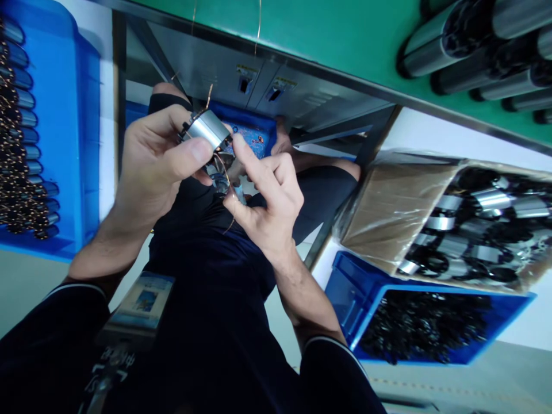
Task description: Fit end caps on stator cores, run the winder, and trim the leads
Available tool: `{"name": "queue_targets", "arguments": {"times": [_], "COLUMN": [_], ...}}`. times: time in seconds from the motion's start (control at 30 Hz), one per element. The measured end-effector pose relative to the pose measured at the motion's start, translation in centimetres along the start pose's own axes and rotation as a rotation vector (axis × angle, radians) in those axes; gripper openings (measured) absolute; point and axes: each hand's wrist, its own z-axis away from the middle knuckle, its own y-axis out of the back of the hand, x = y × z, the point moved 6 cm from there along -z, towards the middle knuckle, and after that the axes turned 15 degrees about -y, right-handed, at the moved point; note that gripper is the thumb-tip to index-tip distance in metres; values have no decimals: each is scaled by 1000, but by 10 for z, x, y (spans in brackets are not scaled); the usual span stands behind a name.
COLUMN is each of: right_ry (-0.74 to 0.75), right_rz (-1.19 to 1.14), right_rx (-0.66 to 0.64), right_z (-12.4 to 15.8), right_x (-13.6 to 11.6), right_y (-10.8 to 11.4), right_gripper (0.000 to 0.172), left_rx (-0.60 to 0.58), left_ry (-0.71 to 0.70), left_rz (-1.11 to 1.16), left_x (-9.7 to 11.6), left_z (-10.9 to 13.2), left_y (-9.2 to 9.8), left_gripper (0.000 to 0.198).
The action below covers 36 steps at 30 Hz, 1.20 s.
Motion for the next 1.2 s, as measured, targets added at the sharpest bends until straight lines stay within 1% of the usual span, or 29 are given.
{"name": "queue_targets", "arguments": {"times": [0.07, 0.13, 0.2, 0.23, 0.3, 0.33, 0.37, 0.4, 0.43, 0.47, 0.5, 0.53, 0.6, 0.63, 0.67, 0.7, 0.77, 0.83, 0.87, 0.93, 1.0, 1.03, 1.1, 1.13, 1.2], "right_ry": [3, 30, 44, 38, -13, -52, -108, -174, -245, -305, -334, -348, -362, -366, -361, -345, -285, -195, -160, -165, -239, -271, -290, -286, -290], "right_rz": [33, 62, 45, 16, -42, -56, -24, 36, 91, 127, 122, 107, 97, 103, 111, 114, 80, -6, -35, -6, 104, 133, 106, 72, 43], "right_rx": [28, 57, 30, -13, -146, -231, -282, -295, -277, -248, -230, -233, -262, -286, -308, -326, -336, -315, -314, -338, -380, -388, -390, -386, -394], "right_z": [2, 0, -12, -21, -46, -58, -70, -80, -89, -93, -95, -93, -85, -79, -75, -71, -70, -74, -77, -81, -81, -81, -80, -79, -75], "right_x": [-2, -2, 11, 24, 61, 84, 108, 133, 157, 178, 193, 205, 219, 224, 227, 229, 231, 231, 230, 228, 226, 222, 208, 198, 178], "right_y": [0, -1, -7, -13, -27, -36, -43, -48, -51, -52, -52, -52, -52, -52, -53, -56, -63, -69, -73, -78, -79, -78, -75, -73, -72], "right_gripper": [57, 52, 51, 53, 61, 68, 75, 84, 95, 103, 106, 99, 86, 80, 74, 71, 65, 60, 59, 57, 58, 58, 59, 58, 61], "left_rx": [1, 23, 85, 121, 197, 230, 261, 289, 312, 327, 345, 367, 405, 407, 391, 368, 308, 287, 296, 341, 401, 430, 466, 473, 464], "left_ry": [32, 36, 26, 23, 41, 66, 89, 113, 122, 113, 81, 33, -59, -81, -71, -25, 172, 337, 378, 387, 356, 323, 224, 166, 45], "left_rz": [-52, -43, -1, 7, -23, -57, -99, -143, -189, -244, -322, -429, -738, -930, -1118, -1285, -1517, -1610, -1624, -1634, -1652, -1656, -1640, -1620, -1562], "left_x": [-4, -11, -24, -33, -53, -63, -71, -75, -75, -69, -58, -40, 5, 29, 50, 67, 86, 92, 93, 93, 95, 97, 103, 106, 109], "left_z": [2, 4, 2, 1, -2, -3, -2, 0, 4, 10, 18, 28, 53, 67, 80, 93, 118, 141, 151, 165, 173, 175, 170, 163, 138], "left_y": [2, 3, 6, 9, 20, 29, 42, 58, 78, 100, 126, 153, 207, 233, 256, 279, 319, 349, 359, 372, 377, 376, 369, 362, 338], "left_gripper": [57, 55, 50, 49, 54, 58, 62, 64, 67, 69, 71, 72, 68, 61, 52, 42, 25, 18, 20, 30, 45, 52, 63, 66, 68]}}
